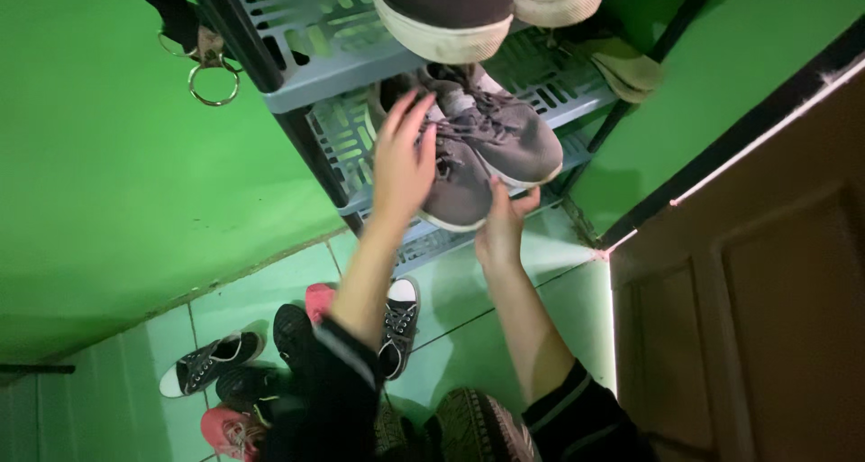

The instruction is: The person sits on the floor and organizes several pairs of shoes. They pick up each pair, briefly hold them, and place them onto a multi-tiered plastic shoe rack.

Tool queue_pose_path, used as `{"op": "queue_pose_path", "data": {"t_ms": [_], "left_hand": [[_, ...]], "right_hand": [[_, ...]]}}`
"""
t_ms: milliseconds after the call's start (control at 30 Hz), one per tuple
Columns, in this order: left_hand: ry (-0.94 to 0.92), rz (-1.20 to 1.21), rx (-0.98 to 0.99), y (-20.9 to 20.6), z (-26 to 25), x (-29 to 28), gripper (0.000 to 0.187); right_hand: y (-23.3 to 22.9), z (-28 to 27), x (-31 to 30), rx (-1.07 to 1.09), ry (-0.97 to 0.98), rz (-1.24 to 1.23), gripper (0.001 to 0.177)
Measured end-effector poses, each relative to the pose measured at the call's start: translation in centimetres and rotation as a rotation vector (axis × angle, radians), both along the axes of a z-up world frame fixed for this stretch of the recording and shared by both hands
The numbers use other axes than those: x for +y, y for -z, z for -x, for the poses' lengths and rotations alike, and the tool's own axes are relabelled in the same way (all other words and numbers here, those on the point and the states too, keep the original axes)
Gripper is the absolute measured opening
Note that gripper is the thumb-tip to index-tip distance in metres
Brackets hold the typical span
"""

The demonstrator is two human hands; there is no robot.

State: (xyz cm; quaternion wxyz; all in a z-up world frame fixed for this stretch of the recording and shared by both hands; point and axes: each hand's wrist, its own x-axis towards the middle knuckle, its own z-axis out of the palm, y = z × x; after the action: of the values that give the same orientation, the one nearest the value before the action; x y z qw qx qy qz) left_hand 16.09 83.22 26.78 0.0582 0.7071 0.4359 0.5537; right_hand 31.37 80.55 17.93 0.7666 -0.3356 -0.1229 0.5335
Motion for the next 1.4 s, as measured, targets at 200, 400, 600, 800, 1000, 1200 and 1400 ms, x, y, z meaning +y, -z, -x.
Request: {"op": "queue_pose_path", "data": {"t_ms": [200, 400, 600, 800, 1000, 1200, 1400], "left_hand": [[-0.157, 0.337, -0.535, 7.3, -5.3, -10.3, 0.082], [-0.063, 0.472, -0.782, 8.8, -6.7, -9.2, 0.112], [0.162, 0.436, -0.933, 8.6, -6.9, -8.9, 0.111], [0.177, 0.455, -0.95, 8.4, -6.8, -9.0, 0.111], [0.224, 0.413, -0.995, 9.2, -6.8, -8.3, 0.111], [0.216, 0.451, -1.024, 9.5, -6.4, -7.9, 0.109], [0.271, 0.347, -0.993, 11.1, -5.6, -6.1, 0.11]], "right_hand": [[2.8, -5.4, 0.0, -0.18, -0.083, 0.092, 0.053], [2.3, -8.5, 1.6, -0.236, -0.116, -0.116, 0.037], [0.3, -8.0, 1.3, -0.251, -0.127, -0.184, 0.035], [0.2, -8.0, 0.6, -0.303, -0.131, -0.155, 0.028], [-0.2, -7.4, 0.1, -0.348, -0.143, -0.145, 0.022], [-0.2, -7.9, 0.7, -0.368, -0.195, -0.123, 0.023], [1.3, -8.0, 2.2, -0.381, -0.238, -0.071, 0.032]]}}
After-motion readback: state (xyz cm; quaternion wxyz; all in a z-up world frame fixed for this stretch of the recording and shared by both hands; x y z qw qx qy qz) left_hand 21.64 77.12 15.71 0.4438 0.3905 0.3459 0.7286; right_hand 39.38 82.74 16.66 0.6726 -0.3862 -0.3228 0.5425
